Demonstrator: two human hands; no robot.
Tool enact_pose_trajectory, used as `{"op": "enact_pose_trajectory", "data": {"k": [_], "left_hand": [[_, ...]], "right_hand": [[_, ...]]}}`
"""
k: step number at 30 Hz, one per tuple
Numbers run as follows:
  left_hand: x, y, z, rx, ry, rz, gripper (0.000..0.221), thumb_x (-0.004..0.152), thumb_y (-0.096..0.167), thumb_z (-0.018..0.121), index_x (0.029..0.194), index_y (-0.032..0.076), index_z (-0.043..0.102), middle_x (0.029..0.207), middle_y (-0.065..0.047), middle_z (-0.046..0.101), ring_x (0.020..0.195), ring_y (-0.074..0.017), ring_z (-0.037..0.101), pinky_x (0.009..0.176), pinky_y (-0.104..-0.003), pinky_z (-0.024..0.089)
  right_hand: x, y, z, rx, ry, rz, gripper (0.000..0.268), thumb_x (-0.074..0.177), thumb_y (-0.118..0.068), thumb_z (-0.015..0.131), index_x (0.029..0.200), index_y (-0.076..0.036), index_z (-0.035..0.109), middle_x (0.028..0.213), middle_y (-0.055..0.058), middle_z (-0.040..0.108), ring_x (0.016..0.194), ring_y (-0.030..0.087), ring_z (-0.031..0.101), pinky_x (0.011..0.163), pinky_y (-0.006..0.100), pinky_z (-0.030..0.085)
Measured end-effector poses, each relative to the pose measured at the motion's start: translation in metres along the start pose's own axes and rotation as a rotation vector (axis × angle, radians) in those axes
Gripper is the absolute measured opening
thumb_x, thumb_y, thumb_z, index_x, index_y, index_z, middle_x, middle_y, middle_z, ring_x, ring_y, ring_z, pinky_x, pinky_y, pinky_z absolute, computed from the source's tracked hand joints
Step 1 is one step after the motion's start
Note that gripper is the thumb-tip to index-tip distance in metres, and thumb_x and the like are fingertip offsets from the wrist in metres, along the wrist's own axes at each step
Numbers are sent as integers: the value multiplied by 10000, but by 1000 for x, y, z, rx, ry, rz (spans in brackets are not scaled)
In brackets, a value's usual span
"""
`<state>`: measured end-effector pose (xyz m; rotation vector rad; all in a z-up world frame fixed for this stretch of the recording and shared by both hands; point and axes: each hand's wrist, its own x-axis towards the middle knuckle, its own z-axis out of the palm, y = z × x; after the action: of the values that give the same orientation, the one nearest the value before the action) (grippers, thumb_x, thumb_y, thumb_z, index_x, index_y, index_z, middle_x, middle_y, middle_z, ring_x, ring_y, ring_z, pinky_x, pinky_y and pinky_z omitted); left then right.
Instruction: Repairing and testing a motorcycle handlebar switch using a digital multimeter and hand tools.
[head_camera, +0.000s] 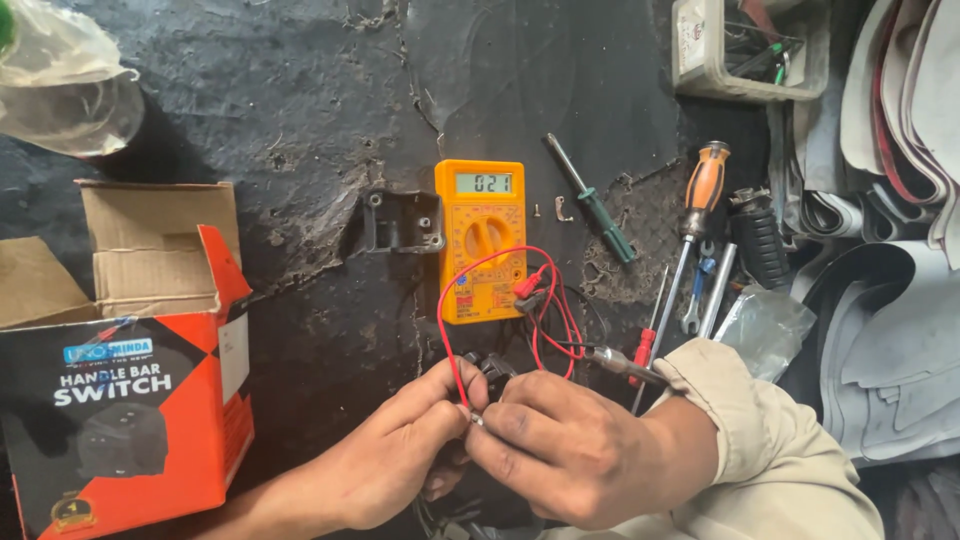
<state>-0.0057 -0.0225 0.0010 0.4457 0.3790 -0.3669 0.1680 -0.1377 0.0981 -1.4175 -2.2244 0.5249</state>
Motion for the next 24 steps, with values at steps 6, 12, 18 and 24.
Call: {"op": "enact_pose_trajectory", "data": {"k": [6, 12, 18, 24], "left_hand": [[1, -3, -2, -31, -3, -23, 105, 1012, 149, 405, 1048, 107, 495, 707, -13, 452, 572, -107, 420, 508, -260, 363], [2, -7, -4, -60, -23, -12, 91, 1022, 151, 419, 1070, 112, 486, 740, -8, 460, 581, -96, 411, 506, -254, 360], [2, -6, -4, -89, -28, -8, 91, 1023, 140, 415, 1076, 103, 479, 766, -12, 470, 595, -97, 424, 517, -256, 376], [2, -6, -4, -82, -34, -1, 91, 1017, 140, 424, 1073, 103, 486, 761, -12, 471, 598, -96, 430, 518, -255, 375]], "right_hand": [[-1, 1, 1, 16, 6, 3, 414, 784, -69, 717, 1143, 126, 653, 1045, 181, 602, 930, 321, 626, 815, 393, 560], [-3, 2, 1, -12, 1, -8, 405, 811, -79, 714, 1154, 124, 644, 1068, 170, 594, 952, 316, 627, 832, 384, 560], [-5, 3, 1, 36, -13, 7, 416, 819, -70, 709, 1183, 117, 631, 1077, 166, 595, 966, 318, 622, 844, 388, 553], [-7, 3, 3, 45, -15, 19, 415, 833, -59, 721, 1201, 111, 630, 1084, 161, 591, 972, 316, 619, 847, 390, 549]]}}
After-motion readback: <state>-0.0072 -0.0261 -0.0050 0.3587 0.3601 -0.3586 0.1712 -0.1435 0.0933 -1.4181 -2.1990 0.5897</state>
